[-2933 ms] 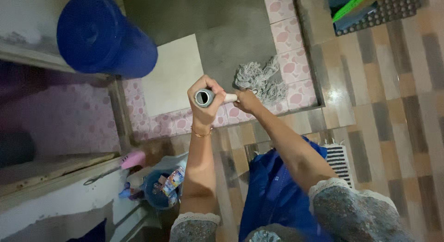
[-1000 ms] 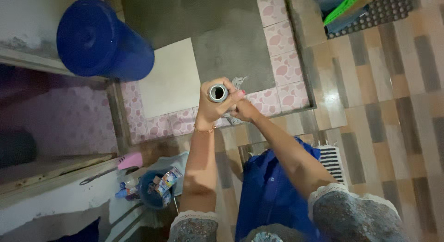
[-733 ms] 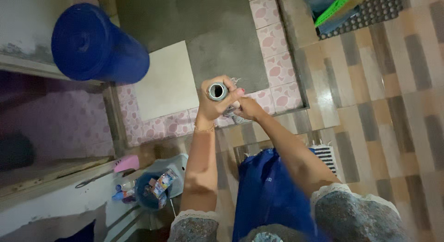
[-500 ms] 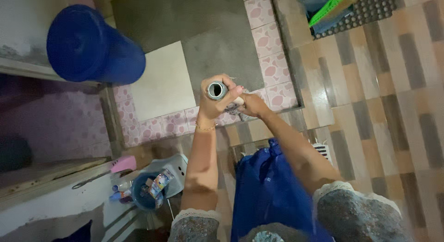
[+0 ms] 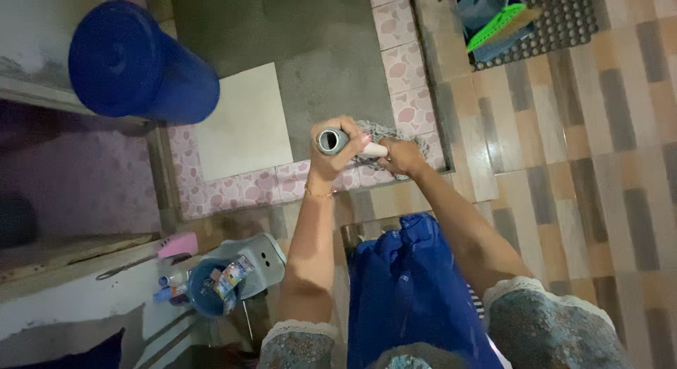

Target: The person assembles a mop by attaching a white handle to a grey mop head. They align the components and twist the handle to secure the connection, then lift the assembled mop to check the fit.

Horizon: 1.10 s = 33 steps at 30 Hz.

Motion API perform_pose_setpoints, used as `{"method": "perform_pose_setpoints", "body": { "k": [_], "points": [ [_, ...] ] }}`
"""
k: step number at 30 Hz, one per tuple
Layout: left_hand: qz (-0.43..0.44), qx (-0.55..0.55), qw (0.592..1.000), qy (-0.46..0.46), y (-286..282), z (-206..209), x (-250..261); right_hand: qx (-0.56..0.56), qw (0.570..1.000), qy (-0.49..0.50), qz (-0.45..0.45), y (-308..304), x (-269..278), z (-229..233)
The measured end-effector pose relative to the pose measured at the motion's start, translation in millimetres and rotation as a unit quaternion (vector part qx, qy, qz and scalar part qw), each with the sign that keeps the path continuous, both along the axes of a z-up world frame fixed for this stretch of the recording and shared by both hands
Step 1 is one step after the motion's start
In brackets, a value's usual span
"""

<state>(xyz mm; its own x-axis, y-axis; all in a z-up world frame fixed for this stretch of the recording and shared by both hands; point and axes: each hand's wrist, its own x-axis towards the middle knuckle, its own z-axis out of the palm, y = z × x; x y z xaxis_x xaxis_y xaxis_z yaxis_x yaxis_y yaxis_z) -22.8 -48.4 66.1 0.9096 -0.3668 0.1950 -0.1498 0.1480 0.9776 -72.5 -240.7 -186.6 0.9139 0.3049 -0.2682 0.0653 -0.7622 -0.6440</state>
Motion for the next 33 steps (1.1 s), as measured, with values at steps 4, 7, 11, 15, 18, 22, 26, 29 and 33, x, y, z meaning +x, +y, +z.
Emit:
{"method": "perform_pose_setpoints", "body": {
  "k": [4, 7, 11, 15, 18, 22, 26, 29, 33],
  "points": [
    [-0.004, -0.002, 1.0, 0.002, -6.7, -0.3, 1.5, 0.023, 1.0, 0.006, -0.015, -7.1, 0.1, 4.8],
    [-0.011, -0.009, 1.0, 0.021, -10.0, 1.6, 1.8, 0.023, 1.0, -0.004, -0.017, -9.6, 0.7, 5.5],
    [-0.011, -0.005, 1.0, 0.025, -14.7, 0.7, 5.8, 0.022, 0.999, -0.002, -0.029, -8.6, 1.7, 9.0],
    [-0.008, 0.01, 1.0, -0.02, -20.0, -1.6, 9.8, 0.049, 0.998, -0.003, -0.044, -10.9, 1.6, 12.7],
    [-0.025, -0.02, 0.999, 0.02, -21.2, -0.7, 8.9, 0.04, 0.998, -0.008, -0.041, -11.9, 3.2, 13.5],
    [-0.018, -0.016, 1.0, 0.004, -23.7, -0.1, 12.0, 0.048, 0.997, -0.002, -0.058, -9.9, 1.1, 17.9],
    [-0.02, -0.01, 1.0, -0.002, -26.2, -1.9, 15.5, 0.045, 0.997, -0.01, -0.063, -10.9, 3.1, 21.6],
    [-0.021, -0.015, 1.0, 0.012, -26.6, 1.6, 15.1, 0.046, 0.997, -0.004, -0.069, -11.4, 1.5, 20.3],
    [-0.032, 0.001, 0.999, 0.036, -27.2, 8.6, 16.2, 0.043, 0.997, -0.016, -0.062, -13.3, 1.2, 12.2]
  ]
}}
